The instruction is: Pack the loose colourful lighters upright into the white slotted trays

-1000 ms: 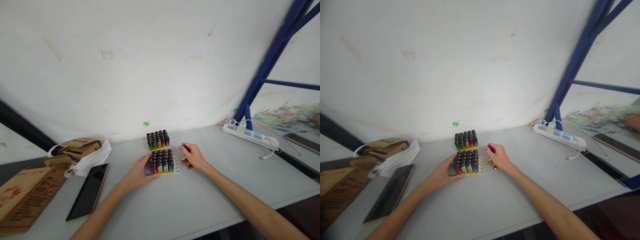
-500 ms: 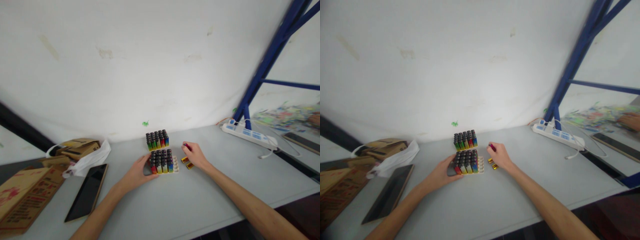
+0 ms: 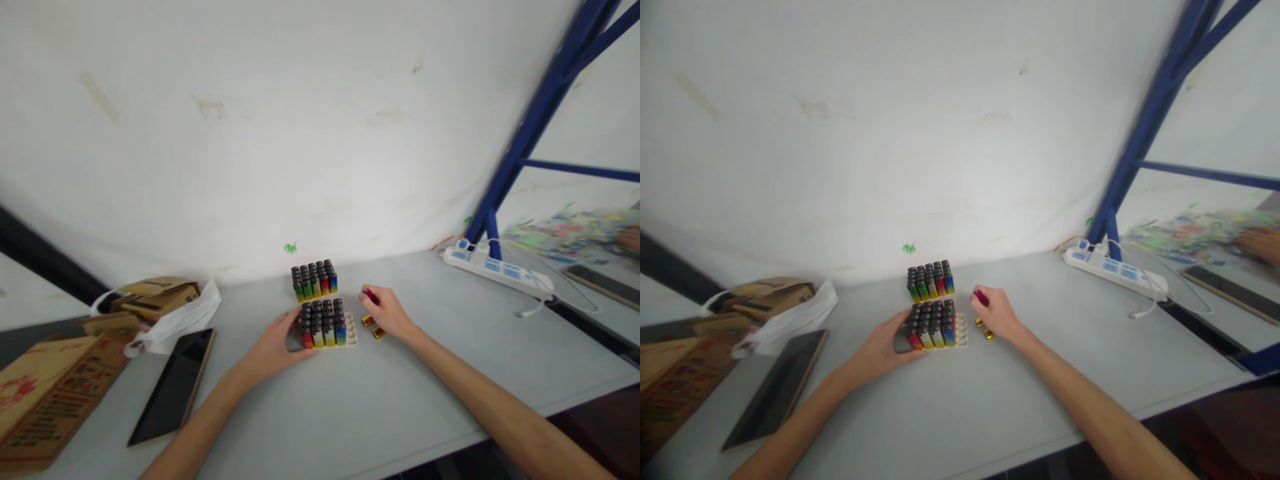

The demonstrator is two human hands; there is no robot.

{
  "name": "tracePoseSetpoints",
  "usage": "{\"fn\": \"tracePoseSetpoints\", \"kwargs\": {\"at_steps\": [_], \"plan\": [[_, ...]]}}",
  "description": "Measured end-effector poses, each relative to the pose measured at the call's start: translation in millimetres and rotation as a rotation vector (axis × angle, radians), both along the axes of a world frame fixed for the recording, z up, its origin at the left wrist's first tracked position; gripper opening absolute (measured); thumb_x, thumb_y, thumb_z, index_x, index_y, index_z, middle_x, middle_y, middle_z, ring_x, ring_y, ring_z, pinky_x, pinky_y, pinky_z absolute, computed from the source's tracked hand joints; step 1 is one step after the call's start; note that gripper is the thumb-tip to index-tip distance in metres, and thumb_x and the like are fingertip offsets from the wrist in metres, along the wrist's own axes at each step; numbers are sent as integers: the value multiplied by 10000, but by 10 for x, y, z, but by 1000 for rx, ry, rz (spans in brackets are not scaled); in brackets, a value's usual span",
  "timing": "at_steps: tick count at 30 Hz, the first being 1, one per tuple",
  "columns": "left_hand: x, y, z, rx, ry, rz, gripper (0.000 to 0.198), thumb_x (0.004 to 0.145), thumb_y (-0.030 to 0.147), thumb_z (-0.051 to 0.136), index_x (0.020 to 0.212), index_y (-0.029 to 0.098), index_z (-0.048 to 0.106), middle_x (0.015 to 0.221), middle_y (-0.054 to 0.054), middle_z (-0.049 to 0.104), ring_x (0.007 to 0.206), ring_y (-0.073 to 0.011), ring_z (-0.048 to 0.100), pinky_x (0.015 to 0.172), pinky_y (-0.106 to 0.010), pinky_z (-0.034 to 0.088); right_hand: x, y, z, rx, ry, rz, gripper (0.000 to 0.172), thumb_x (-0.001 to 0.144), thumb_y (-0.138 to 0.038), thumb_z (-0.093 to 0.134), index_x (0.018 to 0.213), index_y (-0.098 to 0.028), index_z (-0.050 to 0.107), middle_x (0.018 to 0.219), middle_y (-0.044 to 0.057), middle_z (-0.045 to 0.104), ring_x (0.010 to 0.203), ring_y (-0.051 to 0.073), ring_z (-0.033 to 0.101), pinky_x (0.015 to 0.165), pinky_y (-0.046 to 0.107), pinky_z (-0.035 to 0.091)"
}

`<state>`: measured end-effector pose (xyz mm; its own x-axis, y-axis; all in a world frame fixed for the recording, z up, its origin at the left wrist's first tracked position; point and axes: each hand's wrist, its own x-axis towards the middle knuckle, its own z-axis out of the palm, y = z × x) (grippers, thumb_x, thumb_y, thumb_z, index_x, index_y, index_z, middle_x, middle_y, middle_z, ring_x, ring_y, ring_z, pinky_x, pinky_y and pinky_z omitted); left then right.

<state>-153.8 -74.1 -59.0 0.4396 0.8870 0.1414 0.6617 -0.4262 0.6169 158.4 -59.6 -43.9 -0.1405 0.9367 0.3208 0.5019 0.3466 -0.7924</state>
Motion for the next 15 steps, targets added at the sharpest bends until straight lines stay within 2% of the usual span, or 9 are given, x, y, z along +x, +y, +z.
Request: {"fn": "tracePoseSetpoints", "kwargs": {"at_steps": [6, 9, 13, 15], "plan": [[-2, 10, -22, 10, -8, -1, 865, 775, 488, 900, 1518, 199, 563, 1396, -146, 728, 1280, -365, 696, 1163, -526, 539, 8, -6, -11, -8, -20, 28, 440, 1000, -571, 476, 708, -247, 416, 609, -56, 400, 606, 146, 394, 608, 295, 307], [-9, 13, -34, 12, -9, -1, 872, 777, 495, 901, 1521, 195, 560, 1416, -153, 719, 1298, -372, 686, 1178, -538, 526, 10, -14, -1, -17, -14, 63, 446, 1055, -598, 463, 778, -250, 450, 644, -50, 459, 624, 163, 462, 621, 300, 361], [-10, 9, -30, 4, -5, 1, 877, 777, 516, 904, 1522, 205, 563, 1425, -150, 718, 1311, -380, 681, 1182, -546, 525, 21, -15, 22, 36, 9, 176, 427, 1120, -577, 393, 906, -240, 543, 892, 39, 643, 808, 203, 621, 760, 339, 517], [-6, 5, -24, 6, -13, 3, 873, 774, 507, 908, 1520, 208, 568, 1439, -150, 712, 1326, -382, 673, 1188, -546, 521, 32, -9, 28, 108, -31, 173, 448, 1126, -580, 395, 902, -233, 569, 999, 79, 654, 909, 220, 634, 850, 371, 542]]}}
